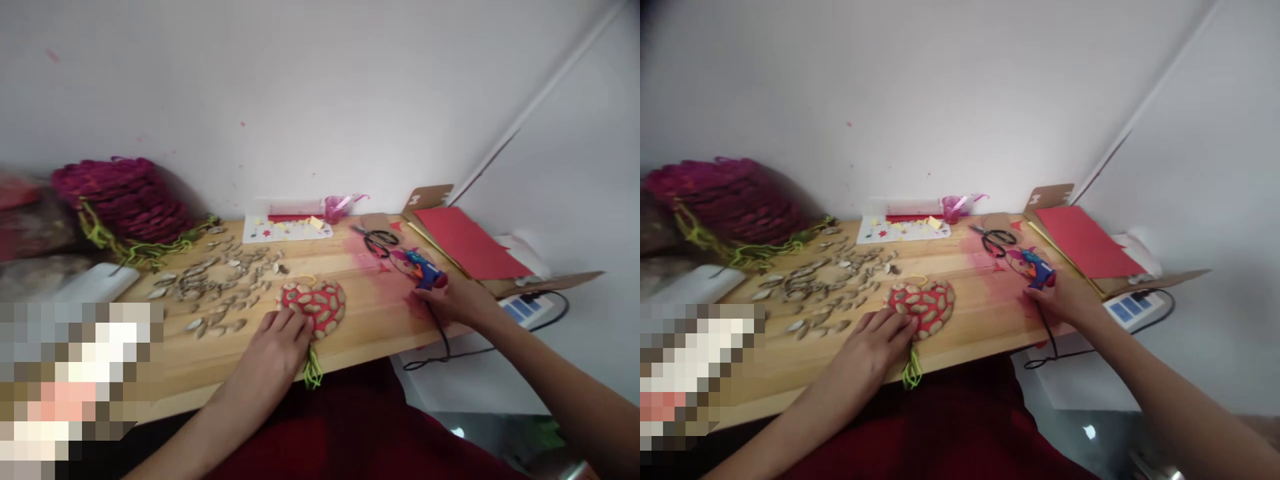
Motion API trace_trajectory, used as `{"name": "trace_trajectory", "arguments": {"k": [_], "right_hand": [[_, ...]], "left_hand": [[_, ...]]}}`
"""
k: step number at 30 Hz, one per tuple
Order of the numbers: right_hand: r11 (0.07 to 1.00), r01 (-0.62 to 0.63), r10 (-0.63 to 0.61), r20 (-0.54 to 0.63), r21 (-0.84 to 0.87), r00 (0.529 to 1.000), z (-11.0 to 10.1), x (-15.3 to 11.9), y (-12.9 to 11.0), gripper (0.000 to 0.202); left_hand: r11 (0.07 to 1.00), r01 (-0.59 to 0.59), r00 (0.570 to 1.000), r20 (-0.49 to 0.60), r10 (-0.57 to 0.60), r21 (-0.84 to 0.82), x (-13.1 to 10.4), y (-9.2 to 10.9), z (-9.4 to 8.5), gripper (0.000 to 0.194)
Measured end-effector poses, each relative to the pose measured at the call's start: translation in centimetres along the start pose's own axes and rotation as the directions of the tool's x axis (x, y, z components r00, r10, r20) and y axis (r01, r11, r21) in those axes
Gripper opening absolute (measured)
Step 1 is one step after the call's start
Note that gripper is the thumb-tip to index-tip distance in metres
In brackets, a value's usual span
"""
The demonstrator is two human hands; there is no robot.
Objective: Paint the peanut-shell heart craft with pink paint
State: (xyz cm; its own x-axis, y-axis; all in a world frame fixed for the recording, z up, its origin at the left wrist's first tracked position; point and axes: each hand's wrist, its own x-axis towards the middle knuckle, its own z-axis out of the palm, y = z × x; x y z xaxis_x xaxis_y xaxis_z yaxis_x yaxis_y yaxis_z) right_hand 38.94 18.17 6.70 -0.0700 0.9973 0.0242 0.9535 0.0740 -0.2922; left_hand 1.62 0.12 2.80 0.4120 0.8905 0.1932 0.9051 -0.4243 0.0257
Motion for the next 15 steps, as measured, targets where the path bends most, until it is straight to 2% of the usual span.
{"name": "trace_trajectory", "arguments": {"k": [2,3,5,7,9,11,15], "right_hand": [[0.987,-0.003,-0.006,-0.058,-0.161,0.998,-0.5,-0.3,-1.0,0.047],[0.986,0.044,-0.050,-0.031,-0.161,0.998,-0.7,-0.6,-1.8,0.045],[0.981,0.190,-0.187,0.082,-0.036,0.979,-0.4,-1.3,-4.0,0.040],[0.929,0.355,-0.368,0.201,0.101,0.908,0.6,-1.9,-6.7,0.040],[0.871,0.469,-0.491,0.226,0.148,0.841,2.0,-2.2,-9.4,0.035],[0.858,0.487,-0.514,0.230,0.165,0.827,3.7,-2.1,-11.7,0.031],[0.894,0.423,-0.448,0.248,0.149,0.859,5.6,-1.8,-14.7,0.032]], "left_hand": [[1.000,0.020,1.000,0.015,-0.020,0.009,0.2,0.2,-0.4,0.038],[1.000,0.012,1.000,0.016,-0.013,0.012,0.2,0.3,-0.4,0.038],[1.000,0.006,1.000,0.013,-0.007,0.022,0.1,0.4,-0.2,0.040],[0.999,-0.001,1.000,0.005,0.001,0.037,0.0,0.4,0.1,0.040],[0.999,-0.001,1.000,-0.006,0.001,0.053,-0.1,0.5,0.3,0.039],[0.998,0.004,1.000,-0.007,-0.004,0.063,-0.1,0.5,0.4,0.038],[0.997,0.011,1.000,0.001,-0.011,0.080,0.0,0.6,0.3,0.034]]}}
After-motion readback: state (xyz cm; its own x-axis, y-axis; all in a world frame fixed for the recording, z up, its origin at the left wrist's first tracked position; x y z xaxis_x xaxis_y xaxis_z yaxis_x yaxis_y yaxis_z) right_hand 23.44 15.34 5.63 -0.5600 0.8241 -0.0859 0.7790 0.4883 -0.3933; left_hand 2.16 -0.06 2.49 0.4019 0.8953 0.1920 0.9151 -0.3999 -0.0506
